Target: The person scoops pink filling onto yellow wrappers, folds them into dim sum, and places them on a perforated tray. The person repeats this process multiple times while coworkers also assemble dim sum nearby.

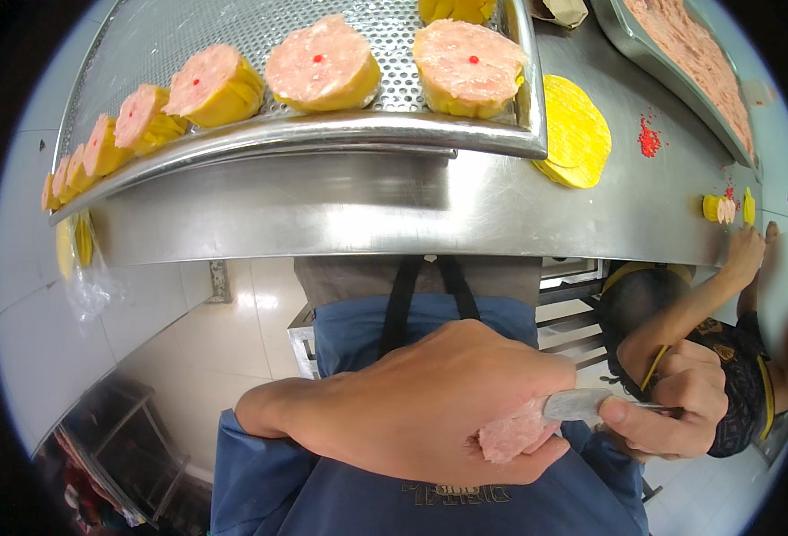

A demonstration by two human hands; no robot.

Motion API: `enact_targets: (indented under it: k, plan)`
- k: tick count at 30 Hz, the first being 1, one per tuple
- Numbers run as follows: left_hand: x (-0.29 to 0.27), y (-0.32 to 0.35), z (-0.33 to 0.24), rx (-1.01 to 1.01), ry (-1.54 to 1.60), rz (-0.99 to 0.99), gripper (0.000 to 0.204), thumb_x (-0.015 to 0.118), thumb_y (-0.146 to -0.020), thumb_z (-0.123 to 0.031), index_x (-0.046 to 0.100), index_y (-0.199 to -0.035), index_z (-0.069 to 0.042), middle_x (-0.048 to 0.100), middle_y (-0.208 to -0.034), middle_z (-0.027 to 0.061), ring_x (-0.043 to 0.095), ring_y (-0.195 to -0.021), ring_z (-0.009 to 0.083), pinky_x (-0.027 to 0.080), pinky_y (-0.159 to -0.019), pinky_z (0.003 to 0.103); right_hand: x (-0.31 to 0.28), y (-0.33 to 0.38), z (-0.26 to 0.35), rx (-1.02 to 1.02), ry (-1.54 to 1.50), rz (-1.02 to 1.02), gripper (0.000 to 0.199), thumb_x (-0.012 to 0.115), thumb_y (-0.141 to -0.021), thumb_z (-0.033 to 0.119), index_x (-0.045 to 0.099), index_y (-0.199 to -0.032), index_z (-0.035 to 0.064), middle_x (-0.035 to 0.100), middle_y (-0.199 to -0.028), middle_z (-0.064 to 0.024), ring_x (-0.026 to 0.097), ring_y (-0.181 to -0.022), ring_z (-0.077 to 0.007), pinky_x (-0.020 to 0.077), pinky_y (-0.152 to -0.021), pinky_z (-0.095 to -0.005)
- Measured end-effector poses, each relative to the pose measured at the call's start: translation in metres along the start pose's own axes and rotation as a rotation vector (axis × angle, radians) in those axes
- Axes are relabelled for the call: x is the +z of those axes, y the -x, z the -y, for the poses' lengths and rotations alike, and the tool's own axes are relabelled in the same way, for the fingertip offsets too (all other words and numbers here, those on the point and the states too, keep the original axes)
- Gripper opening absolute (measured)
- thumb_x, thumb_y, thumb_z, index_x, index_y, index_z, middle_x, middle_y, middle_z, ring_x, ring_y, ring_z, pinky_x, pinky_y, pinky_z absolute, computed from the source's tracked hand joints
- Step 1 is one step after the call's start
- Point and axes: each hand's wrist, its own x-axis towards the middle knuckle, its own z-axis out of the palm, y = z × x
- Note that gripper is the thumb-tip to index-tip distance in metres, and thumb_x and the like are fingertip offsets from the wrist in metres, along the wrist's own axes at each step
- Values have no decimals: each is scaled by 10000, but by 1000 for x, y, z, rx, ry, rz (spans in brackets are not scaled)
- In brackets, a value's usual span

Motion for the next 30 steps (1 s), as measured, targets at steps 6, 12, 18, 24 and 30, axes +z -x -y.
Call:
enact_targets:
  k: [6, 12, 18, 24, 30]
  plan:
    - [3, 0, -4, -175, 241, 38, 309, 904, -850, -229, 628, -890, -97, 654, -746, 98, 665, -667, 353, 495, -572, 398, -9, -3, -6, -91, -50, 58, 314, 927, -699, 162, 867, -1007, 162, 351, -744, 29, 339, -484, -85, 173, -487, -285]
    - [11, -6, 5, 84, 125, -43, 358, 825, -895, -184, 521, -839, -3, 598, -697, 185, 625, -681, 462, 445, -563, 476, 1, -1, -5, -65, -19, 8, 295, 915, -694, 149, 868, -985, 158, 353, -752, 26, 319, -488, -85, 168, -497, -282]
    - [0, 2, -9, -133, 294, -4, 347, 817, -901, -177, 524, -837, -4, 612, -713, 190, 623, -683, 465, 458, -573, 474, -11, 1, -4, -37, 9, 45, 293, 915, -682, 153, 871, -972, 165, 352, -751, 27, 324, -490, -80, 174, -500, -278]
    - [9, -12, 2, 5, 125, 93, 350, 823, -902, -185, 525, -861, -8, 608, -709, 174, 616, -682, 466, 458, -569, 477, -7, -4, -9, -154, -47, 94, 314, 908, -680, 113, 872, -987, 170, 357, -764, 28, 308, -497, -79, 168, -504, -278]
    - [2, -1, 5, 25, 56, -17, 347, 829, -907, -191, 525, -896, -25, 630, -757, 160, 637, -687, 446, 478, -580, 460, -7, 11, -2, 8, 37, 14, 338, 827, -667, 133, 875, -1001, 134, 341, -741, 31, 306, -505, -89, 197, -504, -298]
